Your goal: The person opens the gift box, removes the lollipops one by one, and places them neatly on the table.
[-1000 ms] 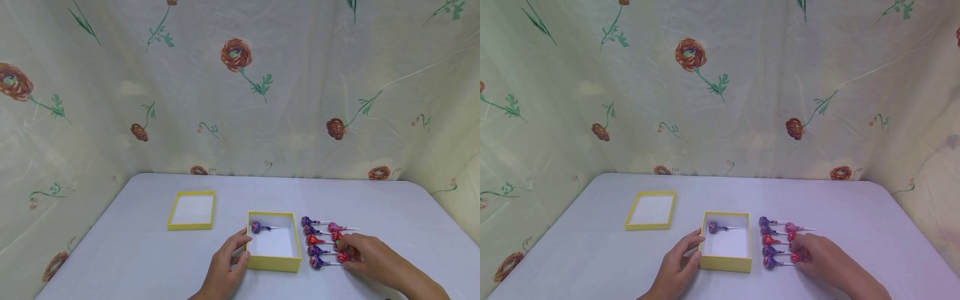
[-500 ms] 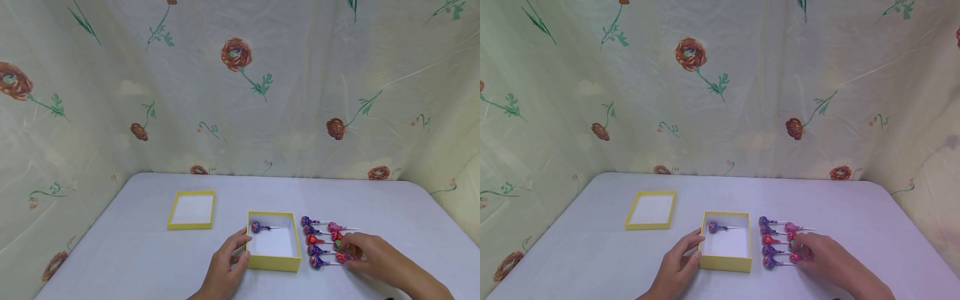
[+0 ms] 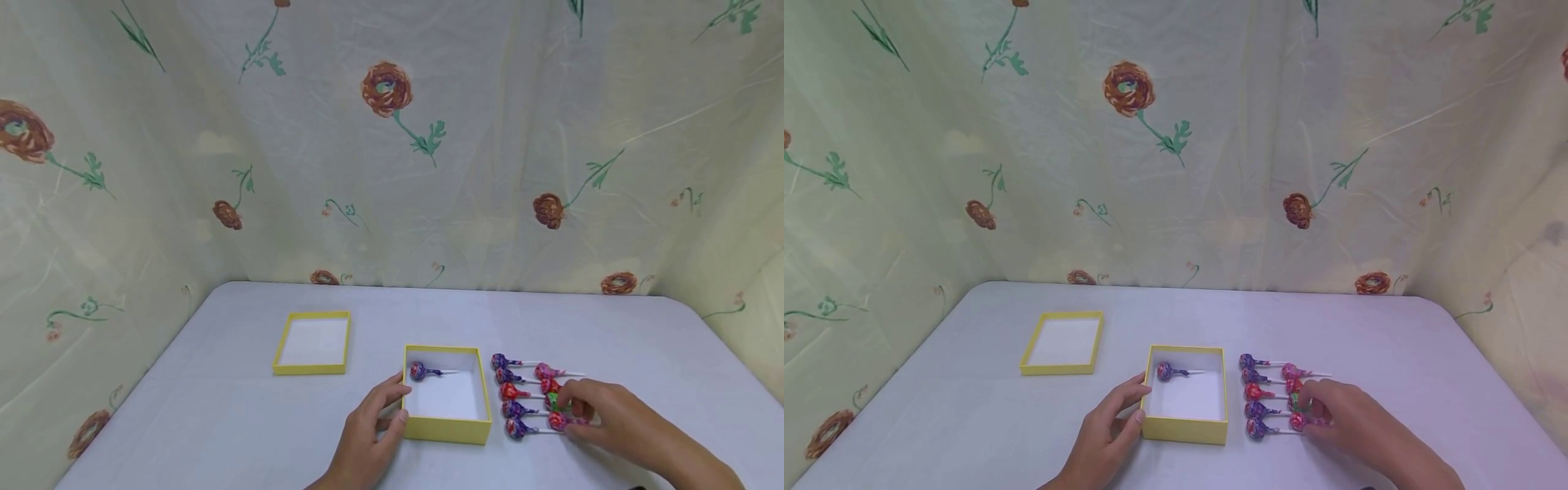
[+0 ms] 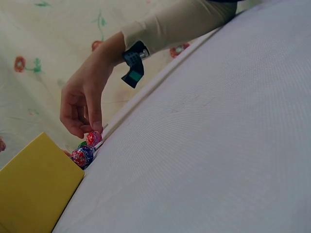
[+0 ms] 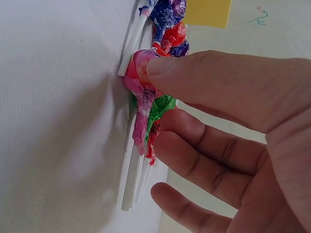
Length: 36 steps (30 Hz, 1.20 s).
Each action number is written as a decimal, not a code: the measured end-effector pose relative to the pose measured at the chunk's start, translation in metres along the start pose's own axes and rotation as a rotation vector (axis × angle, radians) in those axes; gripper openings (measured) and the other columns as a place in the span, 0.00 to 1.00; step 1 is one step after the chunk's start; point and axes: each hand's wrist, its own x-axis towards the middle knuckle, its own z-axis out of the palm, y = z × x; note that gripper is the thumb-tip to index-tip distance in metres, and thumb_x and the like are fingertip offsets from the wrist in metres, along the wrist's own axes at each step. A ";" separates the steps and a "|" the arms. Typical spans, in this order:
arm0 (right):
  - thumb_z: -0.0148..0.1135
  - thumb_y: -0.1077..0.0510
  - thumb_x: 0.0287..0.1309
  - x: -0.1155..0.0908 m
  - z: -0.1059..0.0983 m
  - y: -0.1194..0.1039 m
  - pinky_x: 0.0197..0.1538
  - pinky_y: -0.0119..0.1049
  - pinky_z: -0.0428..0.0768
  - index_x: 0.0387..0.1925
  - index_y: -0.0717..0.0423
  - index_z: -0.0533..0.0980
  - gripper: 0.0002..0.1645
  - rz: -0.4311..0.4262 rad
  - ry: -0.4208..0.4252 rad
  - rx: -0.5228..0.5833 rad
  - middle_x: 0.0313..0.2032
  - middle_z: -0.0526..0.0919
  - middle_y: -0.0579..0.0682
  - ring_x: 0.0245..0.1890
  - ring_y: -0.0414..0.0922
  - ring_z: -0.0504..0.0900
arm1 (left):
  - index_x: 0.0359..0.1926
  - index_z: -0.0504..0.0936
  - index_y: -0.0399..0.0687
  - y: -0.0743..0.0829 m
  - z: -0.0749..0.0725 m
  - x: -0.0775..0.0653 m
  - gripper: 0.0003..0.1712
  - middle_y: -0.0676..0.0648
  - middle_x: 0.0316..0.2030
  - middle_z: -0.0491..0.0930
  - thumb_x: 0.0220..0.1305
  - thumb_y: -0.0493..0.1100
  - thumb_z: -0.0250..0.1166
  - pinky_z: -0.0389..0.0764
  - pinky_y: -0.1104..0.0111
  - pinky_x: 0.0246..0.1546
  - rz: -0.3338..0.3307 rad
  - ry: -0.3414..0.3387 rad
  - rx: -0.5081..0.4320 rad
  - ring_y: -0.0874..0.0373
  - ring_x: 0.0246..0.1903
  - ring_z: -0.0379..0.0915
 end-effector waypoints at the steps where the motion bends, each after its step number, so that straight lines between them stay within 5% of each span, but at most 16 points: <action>1: 0.74 0.55 0.47 0.000 0.000 0.000 0.28 0.29 0.73 0.36 0.46 0.77 0.14 -0.002 -0.001 0.000 0.26 0.71 0.35 0.27 0.32 0.68 | 0.58 0.73 0.47 0.000 0.000 0.000 0.16 0.47 0.67 0.66 0.71 0.41 0.55 0.82 0.73 0.45 -0.001 0.000 0.001 0.51 0.60 0.70; 18: 0.74 0.56 0.48 0.003 -0.003 -0.009 0.29 0.29 0.75 0.36 0.46 0.78 0.13 -0.018 0.035 -0.037 0.26 0.71 0.34 0.28 0.32 0.68 | 0.58 0.73 0.47 0.001 -0.001 0.000 0.16 0.47 0.67 0.66 0.71 0.41 0.55 0.82 0.72 0.45 0.005 0.005 0.003 0.50 0.60 0.70; 36: 0.74 0.56 0.49 0.041 -0.013 -0.061 0.36 0.32 0.83 0.39 0.51 0.80 0.15 0.052 0.074 0.026 0.28 0.77 0.39 0.31 0.40 0.75 | 0.58 0.73 0.47 -0.002 0.000 0.000 0.16 0.46 0.66 0.66 0.71 0.41 0.56 0.82 0.73 0.45 0.010 0.004 -0.002 0.50 0.60 0.71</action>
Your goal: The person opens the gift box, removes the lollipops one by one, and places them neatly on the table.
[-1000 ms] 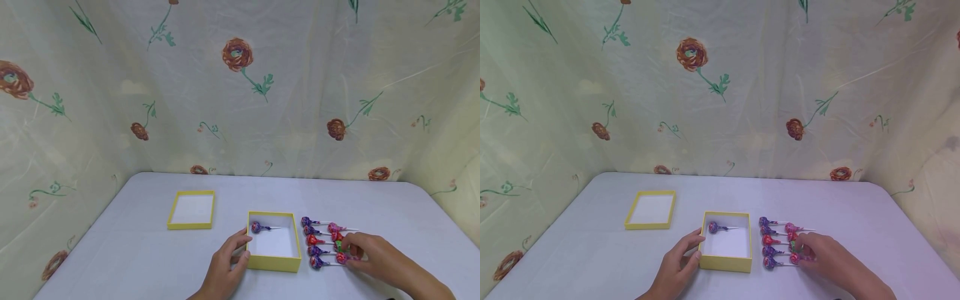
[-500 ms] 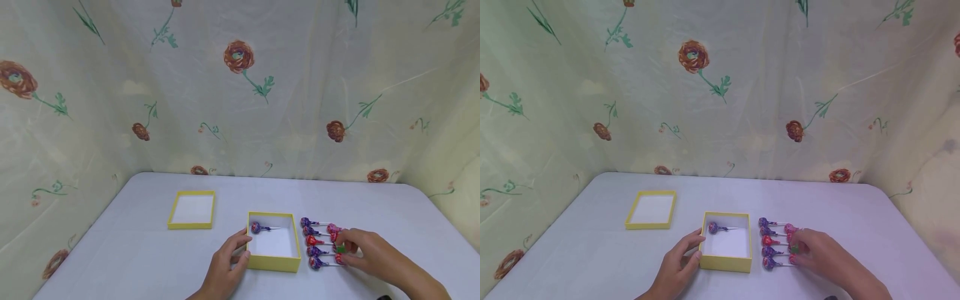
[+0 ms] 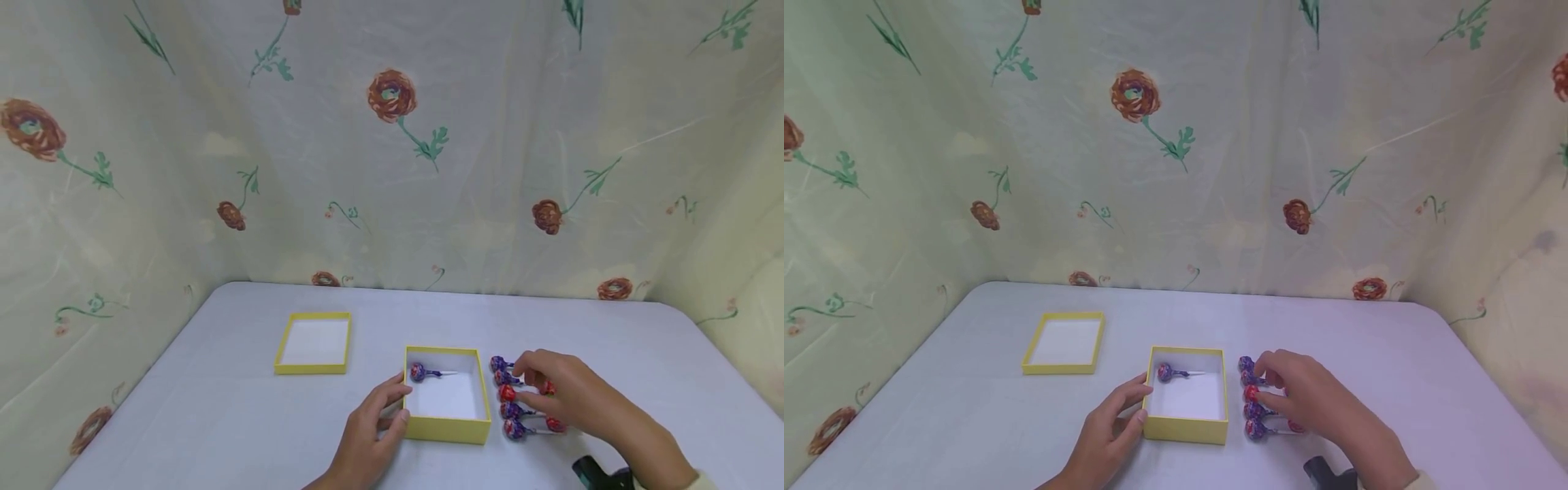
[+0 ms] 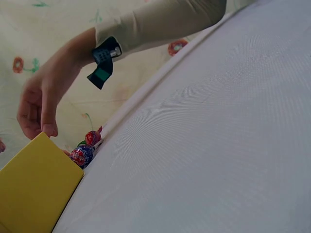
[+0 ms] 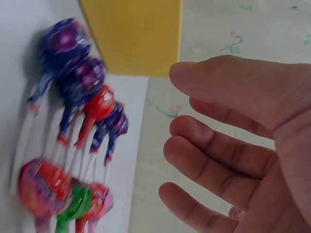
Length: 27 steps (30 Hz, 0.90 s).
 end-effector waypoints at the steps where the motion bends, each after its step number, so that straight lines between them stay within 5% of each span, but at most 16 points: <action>1: 0.74 0.56 0.49 0.002 0.000 -0.002 0.36 0.32 0.83 0.39 0.51 0.79 0.15 -0.002 0.000 0.004 0.29 0.77 0.39 0.31 0.40 0.75 | 0.58 0.74 0.47 0.000 0.000 0.000 0.16 0.46 0.66 0.66 0.71 0.41 0.56 0.82 0.73 0.45 0.006 0.002 -0.002 0.50 0.59 0.71; 19: 0.71 0.57 0.53 0.045 0.014 -0.033 0.40 0.39 0.83 0.43 0.52 0.78 0.15 -0.136 0.057 0.075 0.33 0.80 0.42 0.35 0.40 0.77 | 0.58 0.74 0.47 0.000 0.000 0.001 0.16 0.46 0.66 0.66 0.71 0.41 0.56 0.82 0.73 0.45 0.021 0.005 -0.022 0.51 0.60 0.71; 27: 0.71 0.58 0.54 0.063 0.025 -0.047 0.43 0.38 0.83 0.44 0.54 0.78 0.16 -0.160 0.060 0.110 0.36 0.82 0.45 0.36 0.40 0.77 | 0.58 0.73 0.47 0.001 -0.001 0.001 0.16 0.47 0.67 0.66 0.71 0.42 0.56 0.81 0.75 0.45 -0.026 -0.013 -0.035 0.51 0.60 0.70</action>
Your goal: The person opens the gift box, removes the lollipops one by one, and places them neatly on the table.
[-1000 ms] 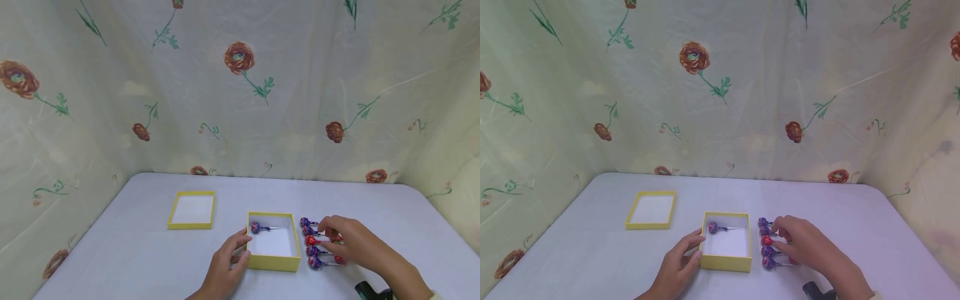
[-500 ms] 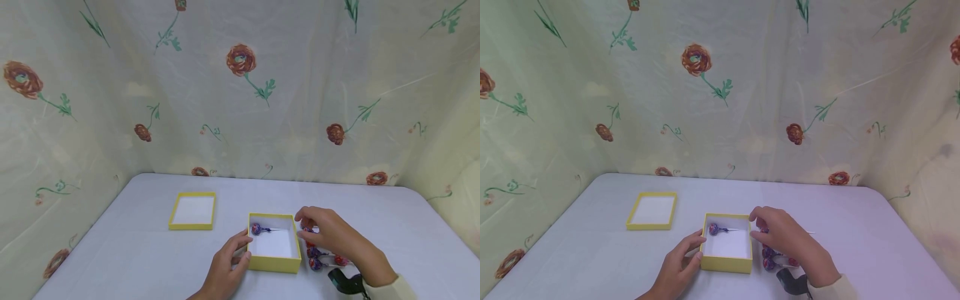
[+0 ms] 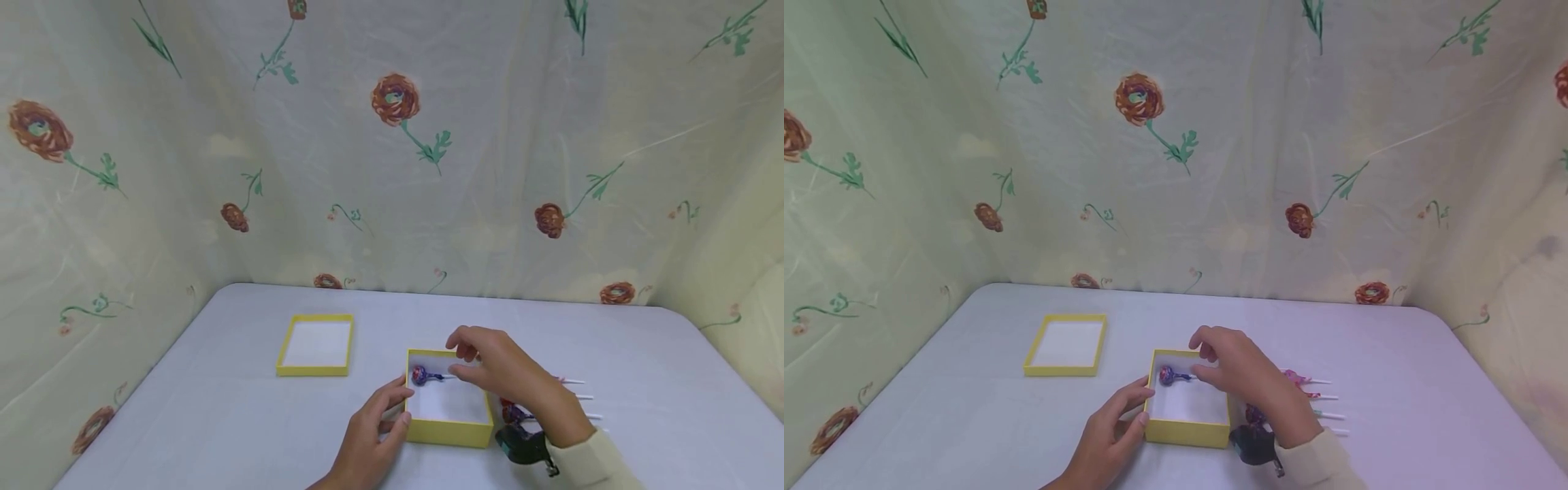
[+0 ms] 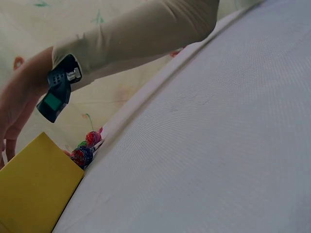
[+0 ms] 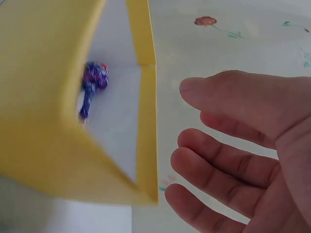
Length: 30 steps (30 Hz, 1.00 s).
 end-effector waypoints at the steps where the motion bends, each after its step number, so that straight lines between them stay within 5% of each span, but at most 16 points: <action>1: 0.70 0.59 0.54 0.002 0.002 -0.001 0.43 0.39 0.83 0.44 0.54 0.78 0.16 -0.007 0.001 0.002 0.35 0.81 0.45 0.36 0.40 0.77 | 0.58 0.73 0.47 0.000 0.000 0.000 0.16 0.47 0.67 0.66 0.71 0.43 0.56 0.81 0.75 0.45 -0.005 -0.003 0.000 0.51 0.60 0.70; 17: 0.69 0.62 0.53 0.014 0.035 -0.012 0.41 0.35 0.83 0.44 0.54 0.78 0.15 0.001 0.032 0.057 0.35 0.82 0.45 0.36 0.39 0.78 | 0.58 0.73 0.42 -0.005 0.002 0.000 0.17 0.42 0.65 0.67 0.70 0.38 0.56 0.82 0.73 0.44 0.064 0.010 0.006 0.50 0.58 0.72; 30: 0.70 0.59 0.53 0.016 0.061 -0.006 0.31 0.27 0.77 0.39 0.50 0.79 0.10 0.018 0.108 -0.041 0.26 0.77 0.36 0.27 0.35 0.74 | 0.58 0.73 0.45 -0.004 -0.001 0.000 0.16 0.43 0.66 0.67 0.71 0.39 0.56 0.82 0.73 0.44 0.075 0.009 0.022 0.50 0.59 0.71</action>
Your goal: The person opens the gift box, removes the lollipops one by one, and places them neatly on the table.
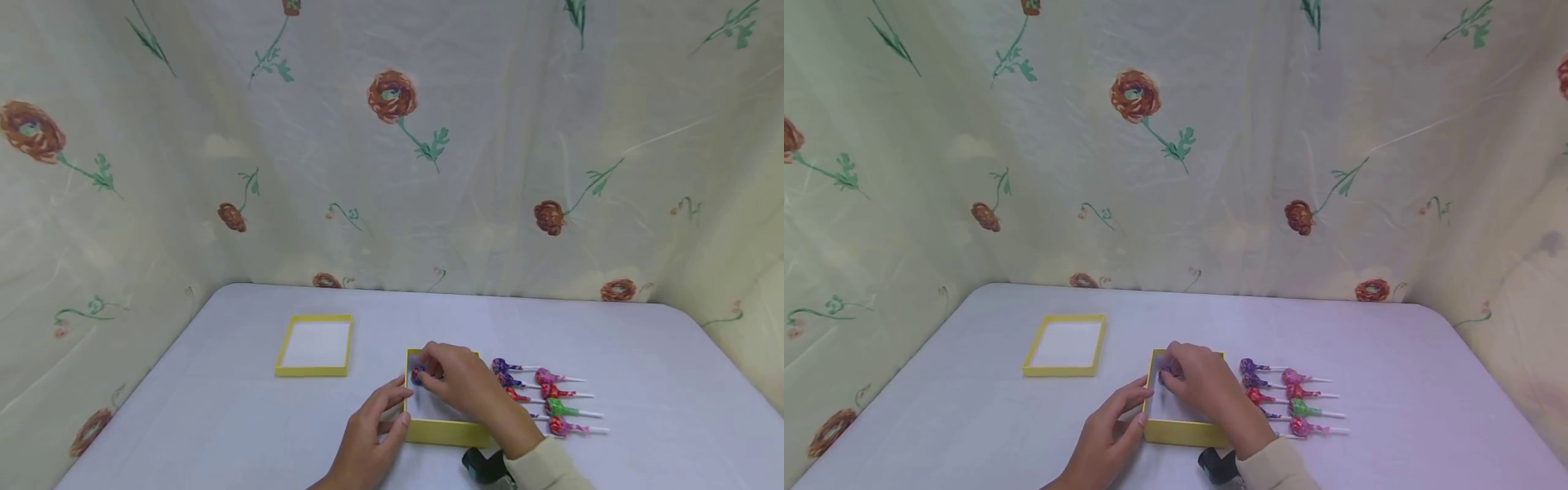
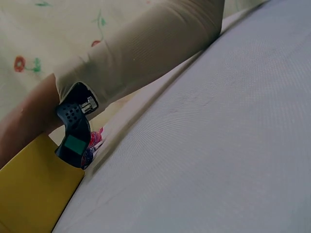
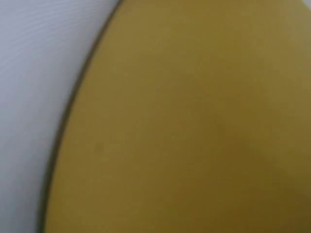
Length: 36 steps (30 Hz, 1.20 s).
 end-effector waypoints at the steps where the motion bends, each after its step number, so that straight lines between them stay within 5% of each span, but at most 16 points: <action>1: 0.70 0.58 0.53 0.000 0.001 0.000 0.31 0.27 0.77 0.39 0.50 0.79 0.10 0.009 0.002 -0.013 0.26 0.76 0.36 0.27 0.35 0.73 | 0.58 0.73 0.44 0.000 0.000 0.000 0.17 0.44 0.66 0.67 0.71 0.39 0.56 0.82 0.73 0.44 0.004 0.001 0.004 0.50 0.59 0.71; 18: 0.69 0.51 0.54 -0.001 0.006 -0.003 0.25 0.31 0.68 0.46 0.51 0.82 0.18 0.047 -0.100 -0.247 0.21 0.71 0.38 0.21 0.36 0.67 | 0.56 0.75 0.47 -0.001 0.002 -0.001 0.16 0.42 0.65 0.68 0.69 0.40 0.58 0.84 0.71 0.42 0.039 0.036 0.007 0.49 0.57 0.73; 36: 0.71 0.50 0.51 -0.002 0.005 -0.002 0.34 0.35 0.78 0.33 0.45 0.80 0.09 0.027 -0.068 -0.216 0.30 0.79 0.40 0.28 0.36 0.74 | 0.56 0.74 0.46 0.000 0.002 0.000 0.16 0.43 0.65 0.68 0.69 0.39 0.57 0.83 0.72 0.43 0.005 0.010 0.011 0.51 0.58 0.72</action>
